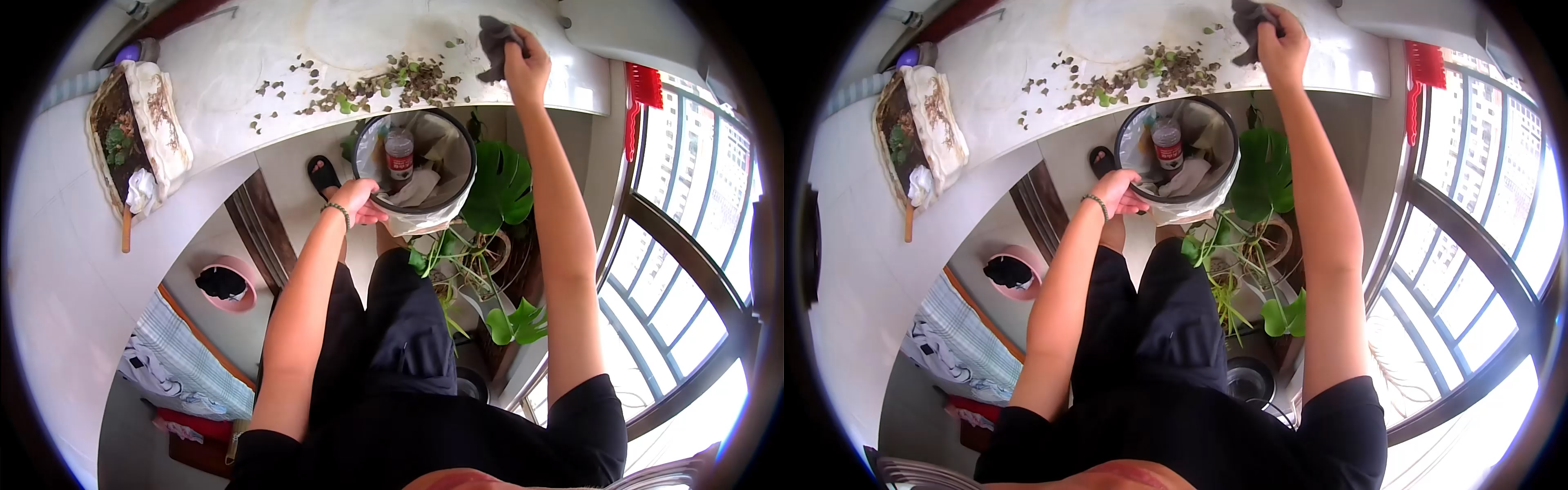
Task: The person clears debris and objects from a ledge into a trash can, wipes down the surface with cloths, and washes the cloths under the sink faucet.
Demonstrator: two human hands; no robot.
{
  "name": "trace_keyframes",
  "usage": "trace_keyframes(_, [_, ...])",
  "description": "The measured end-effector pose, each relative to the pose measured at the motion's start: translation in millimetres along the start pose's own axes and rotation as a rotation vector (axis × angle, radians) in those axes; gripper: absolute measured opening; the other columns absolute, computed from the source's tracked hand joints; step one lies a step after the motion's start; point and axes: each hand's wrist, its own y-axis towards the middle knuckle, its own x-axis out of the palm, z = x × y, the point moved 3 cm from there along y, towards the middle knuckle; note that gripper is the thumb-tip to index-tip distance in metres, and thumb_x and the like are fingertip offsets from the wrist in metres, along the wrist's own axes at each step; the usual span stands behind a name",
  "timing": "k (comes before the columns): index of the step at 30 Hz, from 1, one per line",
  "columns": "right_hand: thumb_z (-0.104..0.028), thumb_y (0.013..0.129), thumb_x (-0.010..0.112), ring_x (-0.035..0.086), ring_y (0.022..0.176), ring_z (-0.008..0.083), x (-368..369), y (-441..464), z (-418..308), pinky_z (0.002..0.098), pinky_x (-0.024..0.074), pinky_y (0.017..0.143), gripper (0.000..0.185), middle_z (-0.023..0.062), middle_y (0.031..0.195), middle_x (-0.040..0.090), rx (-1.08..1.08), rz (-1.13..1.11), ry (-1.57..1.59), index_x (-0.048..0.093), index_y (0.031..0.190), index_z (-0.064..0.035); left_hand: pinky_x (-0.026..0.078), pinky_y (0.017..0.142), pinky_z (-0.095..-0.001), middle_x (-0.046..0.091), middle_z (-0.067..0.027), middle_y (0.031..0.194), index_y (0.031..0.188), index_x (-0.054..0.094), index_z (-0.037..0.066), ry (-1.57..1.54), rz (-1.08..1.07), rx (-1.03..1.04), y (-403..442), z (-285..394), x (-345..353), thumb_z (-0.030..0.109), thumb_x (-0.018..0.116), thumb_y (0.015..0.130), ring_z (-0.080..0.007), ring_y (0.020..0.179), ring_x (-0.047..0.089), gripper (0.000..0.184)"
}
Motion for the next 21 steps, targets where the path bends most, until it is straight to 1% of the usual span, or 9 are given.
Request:
trace_keyframes(1, [-0.002,0.086,0.055,0.067,0.090,0.0149,-4,10,-14,0.0262,0.0509,0.083,0.029,0.0077,0.096,0.071,0.035,-0.008,0.017,0.070,0.112,-0.0059,0.055,0.054,-0.0306,0.071,-0.0195,0.089,0.104,0.059,-0.003,0.045,-0.028,-0.023,-3,5,0,0.026,0.049,0.090,-0.0249,0.069,0.071,0.034])
trace_keyframes(2, [-0.001,0.086,0.055,0.066,0.093,0.0133,-5,21,-32,0.0258,0.0504,0.083,0.030,0.0076,0.105,0.070,-0.140,-0.058,-0.181,0.067,0.113,-0.0029,0.054,0.053,-0.0280,0.071,-0.0185,0.087,0.101,0.060,-0.003,0.070,-0.027,-0.040,-5,12,-2,0.026,0.049,0.090,-0.0227,0.068,0.071,0.033])
trace_keyframes(3, [-0.001,0.085,0.054,0.065,0.098,0.0169,20,32,-11,0.0281,0.0500,0.086,0.035,0.0083,0.117,0.067,-0.179,-0.112,-0.062,0.066,0.117,-0.0051,0.053,0.052,-0.0262,0.071,-0.0178,0.086,0.101,0.060,-0.002,0.100,0.035,-0.027,-10,23,-21,0.027,0.049,0.089,-0.0215,0.067,0.071,0.033])
trace_keyframes(5, [-0.002,0.084,0.053,0.064,0.104,0.0236,30,19,-6,0.0307,0.0488,0.090,0.040,0.0091,0.126,0.063,-0.346,-0.268,-0.266,0.066,0.120,-0.0107,0.053,0.052,-0.0265,0.071,-0.0170,0.085,0.101,0.061,-0.002,0.180,0.011,-0.096,-24,22,-19,0.028,0.049,0.089,-0.0203,0.065,0.070,0.035])
trace_keyframes(6, [-0.002,0.082,0.052,0.061,0.110,0.0304,34,19,-13,0.0344,0.0474,0.094,0.044,0.0091,0.127,0.062,-0.359,-0.313,-0.318,0.067,0.121,-0.0149,0.052,0.052,-0.0264,0.071,-0.0165,0.086,0.100,0.062,-0.001,0.214,0.015,-0.063,-24,32,-21,0.029,0.048,0.089,-0.0193,0.065,0.070,0.035])
trace_keyframes(9, [-0.001,0.080,0.052,0.059,0.113,0.0317,43,3,-13,0.0367,0.0464,0.097,0.045,0.0098,0.128,0.062,-0.479,-0.231,-0.375,0.067,0.120,-0.0151,0.051,0.056,-0.0240,0.072,-0.0159,0.089,0.099,0.064,0.000,0.272,-0.017,-0.097,-27,41,-26,0.032,0.047,0.088,-0.0177,0.070,0.070,0.038])
trace_keyframes(12, [0.004,0.078,0.051,0.057,0.116,0.0318,50,-19,-2,0.0376,0.0444,0.100,0.046,0.0110,0.129,0.062,-0.407,-0.305,-0.230,0.069,0.116,-0.0130,0.051,0.057,-0.0243,0.072,-0.0159,0.091,0.101,0.064,0.000,0.263,-0.020,-0.116,-29,49,-25,0.033,0.047,0.088,-0.0176,0.071,0.070,0.039])
trace_keyframes(17, [0.007,0.074,0.048,0.056,0.115,0.0319,46,-74,-38,0.0381,0.0440,0.101,0.045,0.0128,0.128,0.062,-0.370,-0.561,-0.103,0.071,0.110,-0.0068,0.052,0.057,-0.0242,0.071,-0.0162,0.092,0.103,0.062,0.000,0.217,0.017,-0.090,-30,48,-19,0.032,0.047,0.089,-0.0189,0.071,0.070,0.038])
trace_keyframes(21, [0.009,0.072,0.045,0.057,0.114,0.0302,34,-117,-47,0.0370,0.0455,0.099,0.045,0.0132,0.127,0.063,-0.184,-0.870,0.016,0.071,0.106,-0.0032,0.052,0.053,-0.0238,0.071,-0.0168,0.091,0.102,0.062,0.000,0.210,0.018,-0.066,-28,45,-19,0.031,0.046,0.089,-0.0200,0.070,0.071,0.037])
